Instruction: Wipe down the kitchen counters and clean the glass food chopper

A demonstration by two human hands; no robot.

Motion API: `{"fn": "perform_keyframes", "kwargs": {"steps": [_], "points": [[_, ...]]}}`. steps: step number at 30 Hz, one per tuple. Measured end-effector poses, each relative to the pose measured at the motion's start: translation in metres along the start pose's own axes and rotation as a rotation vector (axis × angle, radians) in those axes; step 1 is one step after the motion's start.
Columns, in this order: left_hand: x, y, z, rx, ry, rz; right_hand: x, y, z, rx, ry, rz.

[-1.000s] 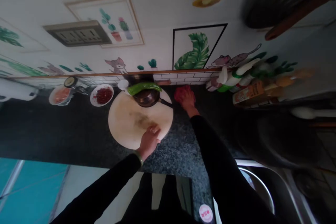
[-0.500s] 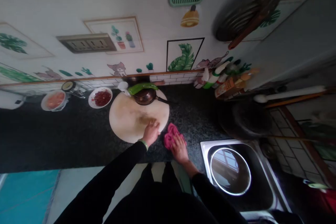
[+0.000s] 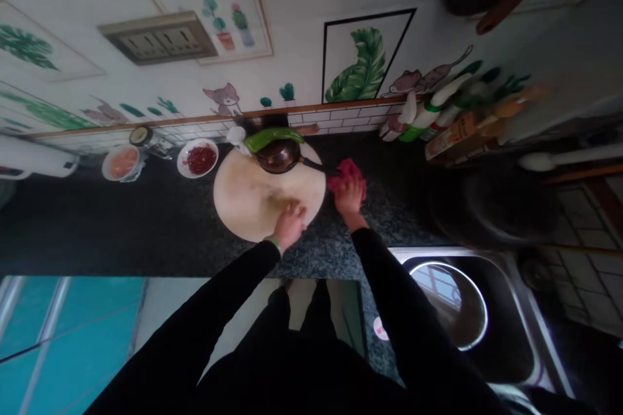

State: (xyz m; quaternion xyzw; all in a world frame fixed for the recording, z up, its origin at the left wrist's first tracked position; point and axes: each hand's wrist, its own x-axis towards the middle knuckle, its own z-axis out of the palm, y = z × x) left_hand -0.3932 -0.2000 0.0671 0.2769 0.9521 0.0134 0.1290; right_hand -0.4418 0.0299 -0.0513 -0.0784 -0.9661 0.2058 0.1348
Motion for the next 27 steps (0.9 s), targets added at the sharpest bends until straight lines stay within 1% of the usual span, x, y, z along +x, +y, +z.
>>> {"fn": "perform_keyframes", "kwargs": {"steps": [3,5,7,9,11,12,14,15,16,17,19,22,24,25,26,27], "points": [[0.001,-0.003,-0.005,0.086,-0.060,0.040,-0.080,-0.037,-0.005,0.003,-0.019,-0.031],[0.002,-0.006,-0.010,0.128,-0.071,0.086,-0.140,-0.053,-0.011,0.013,-0.033,-0.070],[0.004,-0.009,-0.013,0.146,-0.064,0.137,-0.197,-0.057,-0.021,0.018,-0.015,-0.080],[0.006,-0.014,-0.014,0.158,-0.066,0.181,-0.248,-0.053,-0.032,0.001,0.041,-0.025],[0.007,-0.018,-0.014,0.168,-0.075,0.209,-0.287,-0.045,-0.042,-0.037,0.086,0.053],[0.007,-0.019,-0.013,0.173,-0.078,0.217,-0.301,-0.040,-0.045,-0.057,0.094,0.078],[0.008,-0.020,-0.012,0.186,-0.083,0.219,-0.310,-0.033,-0.046,-0.090,0.095,0.103],[0.008,-0.020,-0.011,0.192,-0.082,0.215,-0.305,-0.029,-0.044,-0.100,0.095,0.108],[0.008,-0.019,-0.011,0.198,-0.080,0.209,-0.293,-0.024,-0.042,-0.105,0.100,0.114],[0.009,-0.019,-0.010,0.204,-0.078,0.203,-0.274,-0.018,-0.039,-0.106,0.113,0.127],[0.010,-0.017,-0.008,0.213,-0.076,0.201,-0.221,0.000,-0.036,-0.099,0.166,0.182],[0.012,-0.017,-0.004,0.211,-0.099,0.196,-0.119,0.038,-0.037,-0.082,0.265,0.290],[0.012,-0.018,-0.004,0.201,-0.118,0.179,-0.056,0.065,-0.039,-0.070,0.253,0.304],[0.012,-0.018,-0.004,0.198,-0.122,0.173,-0.031,0.076,-0.039,-0.067,0.226,0.309],[0.011,-0.018,-0.005,0.197,-0.122,0.173,-0.012,0.085,-0.038,-0.068,0.198,0.313],[0.011,-0.018,-0.007,0.196,-0.121,0.173,0.001,0.091,-0.037,-0.070,0.180,0.318]]}}
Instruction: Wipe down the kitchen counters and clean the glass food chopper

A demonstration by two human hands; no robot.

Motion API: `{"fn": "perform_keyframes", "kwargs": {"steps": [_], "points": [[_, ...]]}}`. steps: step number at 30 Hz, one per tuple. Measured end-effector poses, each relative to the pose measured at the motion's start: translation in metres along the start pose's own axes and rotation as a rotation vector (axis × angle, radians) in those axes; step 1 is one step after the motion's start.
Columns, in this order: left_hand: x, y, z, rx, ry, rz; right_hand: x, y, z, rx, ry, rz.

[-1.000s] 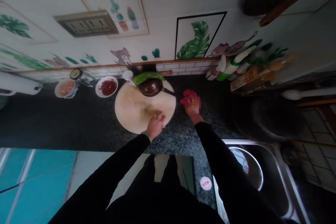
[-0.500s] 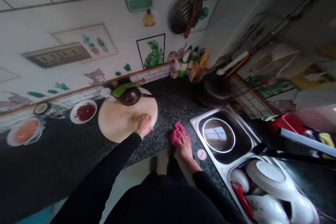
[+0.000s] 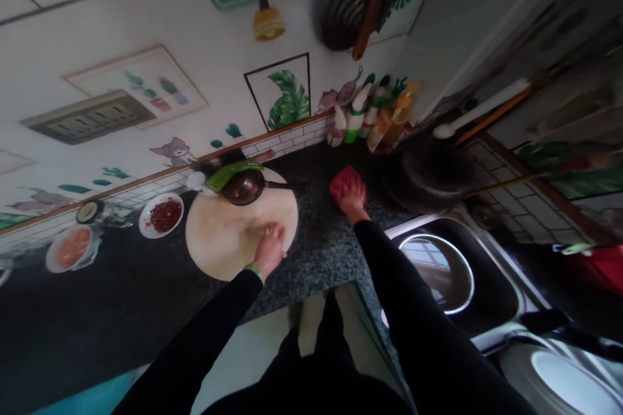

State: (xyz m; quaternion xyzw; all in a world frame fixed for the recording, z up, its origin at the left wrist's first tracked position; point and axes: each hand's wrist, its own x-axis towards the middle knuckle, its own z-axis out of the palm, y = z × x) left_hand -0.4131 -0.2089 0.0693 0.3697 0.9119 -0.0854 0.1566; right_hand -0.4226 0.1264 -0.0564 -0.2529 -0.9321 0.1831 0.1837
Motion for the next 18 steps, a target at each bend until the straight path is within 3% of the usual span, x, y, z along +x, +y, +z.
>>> {"fn": "perform_keyframes", "kwargs": {"steps": [2,5,10,15,18], "points": [[-0.001,0.000,-0.003,0.000,-0.002,-0.007,0.002,0.000,0.001,-0.004,-0.006,0.008],[0.000,0.000,-0.006,0.013,-0.012,-0.022,-0.049,-0.003,-0.015,0.018,0.016,-0.008],[0.002,0.000,-0.010,0.072,0.002,0.027,-0.222,0.013,-0.070,0.033,0.017,-0.130],[0.000,0.000,-0.013,0.099,0.030,0.054,-0.398,0.049,-0.124,-0.082,0.097,0.023],[-0.003,0.003,-0.014,0.097,0.047,0.062,-0.460,0.061,-0.132,-0.128,0.160,0.108]]}}
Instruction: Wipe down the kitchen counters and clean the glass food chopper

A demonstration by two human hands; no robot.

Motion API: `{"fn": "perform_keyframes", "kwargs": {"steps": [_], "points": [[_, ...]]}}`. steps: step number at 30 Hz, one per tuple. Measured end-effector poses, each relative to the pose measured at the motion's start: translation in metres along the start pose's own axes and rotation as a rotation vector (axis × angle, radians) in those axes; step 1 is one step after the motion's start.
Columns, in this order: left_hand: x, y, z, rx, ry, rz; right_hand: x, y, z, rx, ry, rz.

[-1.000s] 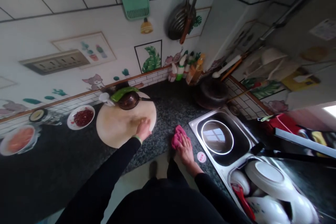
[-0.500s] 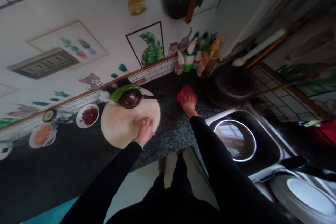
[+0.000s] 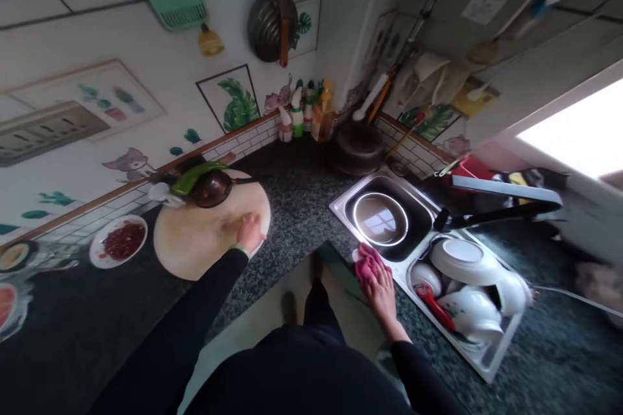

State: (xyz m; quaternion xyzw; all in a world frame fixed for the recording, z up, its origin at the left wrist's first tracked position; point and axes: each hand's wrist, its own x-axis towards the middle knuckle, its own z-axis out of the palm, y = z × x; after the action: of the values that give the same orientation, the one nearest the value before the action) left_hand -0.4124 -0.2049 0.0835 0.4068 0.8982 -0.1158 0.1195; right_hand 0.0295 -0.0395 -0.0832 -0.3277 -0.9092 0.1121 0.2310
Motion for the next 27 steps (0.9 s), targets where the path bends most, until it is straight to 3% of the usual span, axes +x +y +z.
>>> {"fn": "perform_keyframes", "kwargs": {"steps": [3,7,11,16,20,23,27], "points": [[-0.001,0.003,0.000,-0.014,0.013,-0.014,-0.013,0.001,0.009,0.001,0.065,0.065],[-0.001,0.005,0.002,-0.042,0.005,-0.021,0.032,-0.020,0.040,0.053,0.050,0.005],[0.000,0.006,0.006,-0.076,-0.021,-0.047,0.126,-0.065,0.082,0.162,-0.062,-0.165],[0.002,0.005,0.013,-0.134,-0.058,-0.048,0.286,-0.161,0.155,0.284,-0.267,-0.476],[0.002,0.004,0.017,-0.160,-0.088,-0.042,0.385,-0.229,0.208,0.260,-0.371,-0.512],[0.000,0.005,0.018,-0.174,-0.057,-0.042,0.409,-0.245,0.229,0.261,-0.381,-0.526],[-0.001,0.006,0.017,-0.191,-0.064,-0.068,0.373,-0.236,0.215,0.244,-0.298,-0.444]]}}
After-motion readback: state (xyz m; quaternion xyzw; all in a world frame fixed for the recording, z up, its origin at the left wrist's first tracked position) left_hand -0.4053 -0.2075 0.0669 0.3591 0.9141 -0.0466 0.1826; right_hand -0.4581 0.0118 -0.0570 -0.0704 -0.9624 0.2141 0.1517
